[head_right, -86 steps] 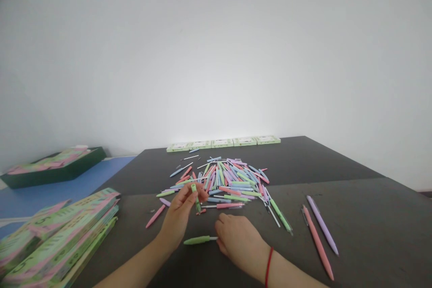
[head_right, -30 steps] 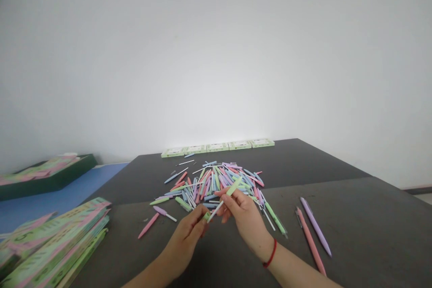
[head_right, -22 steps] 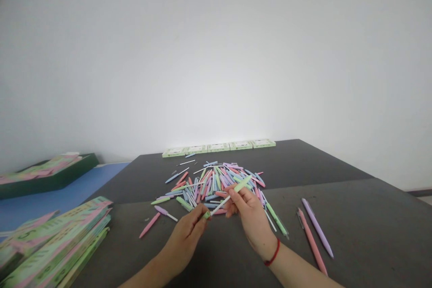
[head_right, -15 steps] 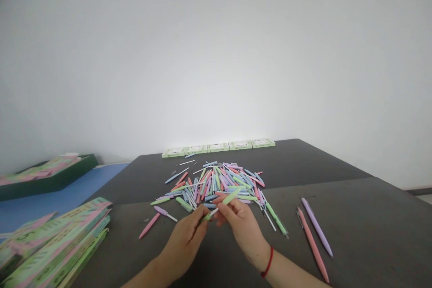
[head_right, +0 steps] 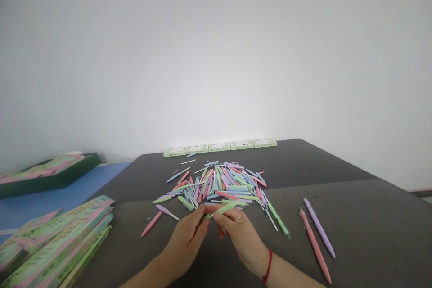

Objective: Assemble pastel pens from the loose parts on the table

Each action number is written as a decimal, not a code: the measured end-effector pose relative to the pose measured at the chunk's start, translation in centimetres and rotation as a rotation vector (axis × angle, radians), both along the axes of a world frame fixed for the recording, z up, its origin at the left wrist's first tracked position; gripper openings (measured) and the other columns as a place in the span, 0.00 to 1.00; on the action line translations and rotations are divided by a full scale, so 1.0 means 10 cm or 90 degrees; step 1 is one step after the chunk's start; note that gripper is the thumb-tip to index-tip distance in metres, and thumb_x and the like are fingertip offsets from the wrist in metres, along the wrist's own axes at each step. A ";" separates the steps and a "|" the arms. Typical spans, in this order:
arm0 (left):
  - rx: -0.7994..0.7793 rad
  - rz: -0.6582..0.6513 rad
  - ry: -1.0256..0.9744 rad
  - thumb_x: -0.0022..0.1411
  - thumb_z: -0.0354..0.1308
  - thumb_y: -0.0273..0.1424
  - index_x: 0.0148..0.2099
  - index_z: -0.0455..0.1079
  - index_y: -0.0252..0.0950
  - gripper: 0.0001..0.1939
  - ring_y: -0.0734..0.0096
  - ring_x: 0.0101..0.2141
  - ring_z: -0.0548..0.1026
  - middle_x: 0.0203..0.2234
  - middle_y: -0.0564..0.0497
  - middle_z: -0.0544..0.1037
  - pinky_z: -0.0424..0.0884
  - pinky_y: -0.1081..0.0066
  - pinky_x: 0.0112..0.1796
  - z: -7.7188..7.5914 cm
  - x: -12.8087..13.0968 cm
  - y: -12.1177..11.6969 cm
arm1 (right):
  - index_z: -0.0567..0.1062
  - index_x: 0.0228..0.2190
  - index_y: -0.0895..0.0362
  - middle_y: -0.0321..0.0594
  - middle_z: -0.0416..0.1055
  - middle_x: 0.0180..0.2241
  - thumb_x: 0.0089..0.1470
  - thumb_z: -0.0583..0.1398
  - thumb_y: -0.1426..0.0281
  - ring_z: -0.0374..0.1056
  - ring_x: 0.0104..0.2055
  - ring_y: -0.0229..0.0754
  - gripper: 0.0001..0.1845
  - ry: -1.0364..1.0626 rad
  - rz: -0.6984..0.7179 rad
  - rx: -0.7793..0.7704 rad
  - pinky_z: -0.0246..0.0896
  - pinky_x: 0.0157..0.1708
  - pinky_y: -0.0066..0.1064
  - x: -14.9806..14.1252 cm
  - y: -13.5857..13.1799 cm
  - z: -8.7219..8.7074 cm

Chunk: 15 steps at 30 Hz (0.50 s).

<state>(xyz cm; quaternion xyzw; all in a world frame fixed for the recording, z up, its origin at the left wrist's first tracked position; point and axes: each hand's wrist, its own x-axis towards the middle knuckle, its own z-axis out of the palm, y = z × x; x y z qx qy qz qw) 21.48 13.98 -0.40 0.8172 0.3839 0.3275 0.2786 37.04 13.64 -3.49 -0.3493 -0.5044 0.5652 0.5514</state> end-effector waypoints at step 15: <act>-0.039 0.022 0.078 0.64 0.46 0.33 0.33 0.68 0.38 0.11 0.70 0.26 0.67 0.24 0.54 0.71 0.56 0.74 0.27 -0.05 -0.03 0.14 | 0.68 0.28 0.55 0.26 0.56 0.15 0.48 0.59 0.64 0.52 0.18 0.34 0.08 0.007 -0.025 -0.031 0.55 0.22 0.27 0.06 0.05 0.06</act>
